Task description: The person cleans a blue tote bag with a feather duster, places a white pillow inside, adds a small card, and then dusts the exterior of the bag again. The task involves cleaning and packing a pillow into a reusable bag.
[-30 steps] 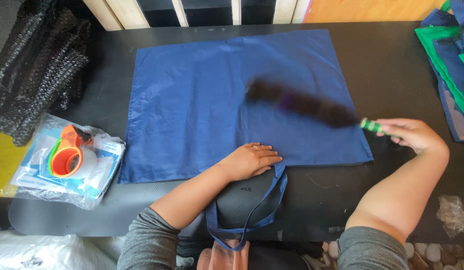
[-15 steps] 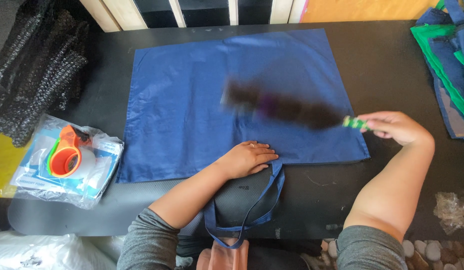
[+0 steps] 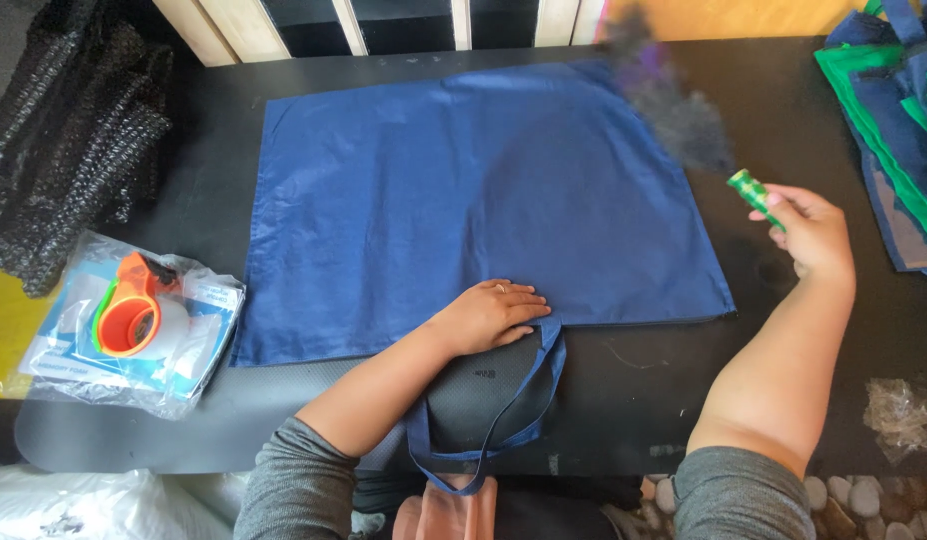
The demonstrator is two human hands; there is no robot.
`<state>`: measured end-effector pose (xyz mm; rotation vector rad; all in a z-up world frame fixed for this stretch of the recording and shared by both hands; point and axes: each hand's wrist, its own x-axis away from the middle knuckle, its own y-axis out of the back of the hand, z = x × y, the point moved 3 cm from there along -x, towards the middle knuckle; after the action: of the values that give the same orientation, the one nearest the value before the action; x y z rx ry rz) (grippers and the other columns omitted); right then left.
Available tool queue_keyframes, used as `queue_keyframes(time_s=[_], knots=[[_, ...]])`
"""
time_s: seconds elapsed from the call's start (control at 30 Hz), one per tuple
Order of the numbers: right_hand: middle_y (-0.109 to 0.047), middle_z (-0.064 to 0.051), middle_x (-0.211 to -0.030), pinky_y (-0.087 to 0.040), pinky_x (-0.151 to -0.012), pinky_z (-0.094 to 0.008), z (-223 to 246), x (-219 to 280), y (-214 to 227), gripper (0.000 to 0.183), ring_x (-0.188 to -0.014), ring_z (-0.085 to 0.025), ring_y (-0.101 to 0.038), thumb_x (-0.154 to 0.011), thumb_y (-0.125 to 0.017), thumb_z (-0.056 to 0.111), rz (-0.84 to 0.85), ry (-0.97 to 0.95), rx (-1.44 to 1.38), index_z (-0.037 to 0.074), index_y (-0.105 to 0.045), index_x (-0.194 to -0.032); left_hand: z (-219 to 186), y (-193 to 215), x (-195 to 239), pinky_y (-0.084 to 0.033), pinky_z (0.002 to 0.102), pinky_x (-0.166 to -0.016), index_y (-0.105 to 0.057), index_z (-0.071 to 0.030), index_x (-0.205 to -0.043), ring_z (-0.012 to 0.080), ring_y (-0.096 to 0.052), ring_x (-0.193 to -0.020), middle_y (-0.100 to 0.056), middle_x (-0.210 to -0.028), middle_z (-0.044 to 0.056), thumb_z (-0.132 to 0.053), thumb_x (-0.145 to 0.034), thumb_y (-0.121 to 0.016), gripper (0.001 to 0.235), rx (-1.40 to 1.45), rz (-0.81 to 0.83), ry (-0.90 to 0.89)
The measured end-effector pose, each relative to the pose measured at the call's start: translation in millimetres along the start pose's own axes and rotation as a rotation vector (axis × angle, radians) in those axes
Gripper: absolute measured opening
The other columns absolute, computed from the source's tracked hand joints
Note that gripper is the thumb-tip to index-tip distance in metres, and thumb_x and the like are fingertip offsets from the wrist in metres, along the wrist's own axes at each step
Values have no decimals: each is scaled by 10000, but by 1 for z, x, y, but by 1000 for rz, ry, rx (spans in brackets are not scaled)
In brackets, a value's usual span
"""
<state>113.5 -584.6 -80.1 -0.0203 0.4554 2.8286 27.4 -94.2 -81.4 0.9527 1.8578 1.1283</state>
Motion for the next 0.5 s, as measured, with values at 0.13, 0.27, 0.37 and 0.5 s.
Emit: queue_keyframes(time_s=[0.13, 0.27, 0.37, 0.5], knots=[[-659, -316, -1037, -260, -546, -225, 17, 13, -11, 368, -686, -157, -429, -1076, -536, 116, 353, -80, -76, -26, -599, -1410, 3, -5, 0, -434, 447, -1106, -597, -145, -1425, 261, -561, -1372, -637, -1437, 37, -333, -1036, -557, 434, -12, -4, -6], [-732, -178, -940, -270, -566, -283, 12, 15, -25, 349, -704, -172, -425, -982, -646, 110, 636, -256, 91, -11, -755, -1291, 3, -7, 2, -482, 447, -977, -582, -173, -1440, 255, -562, -1374, -625, -1459, 13, -375, -1052, -503, 443, -36, 19, 16], [-731, -138, -962, -253, -576, -242, 11, 14, -19, 320, -674, -135, -398, -1023, -626, 169, 498, -299, 164, 65, -747, -1300, 2, -4, 0, -444, 468, -1029, -581, -171, -1439, 249, -549, -1387, -617, -1468, 14, -366, -1041, -532, 446, -31, 36, 29], [-716, -105, -975, -281, -487, -190, -6, 5, 3, 258, -580, -70, -401, -1059, -638, 237, -16, -228, 144, 172, -702, -1300, 2, -4, 0, -422, 492, -1111, -604, -160, -1418, 250, -551, -1384, -629, -1446, 28, -352, -1039, -559, 427, -39, 14, 10]])
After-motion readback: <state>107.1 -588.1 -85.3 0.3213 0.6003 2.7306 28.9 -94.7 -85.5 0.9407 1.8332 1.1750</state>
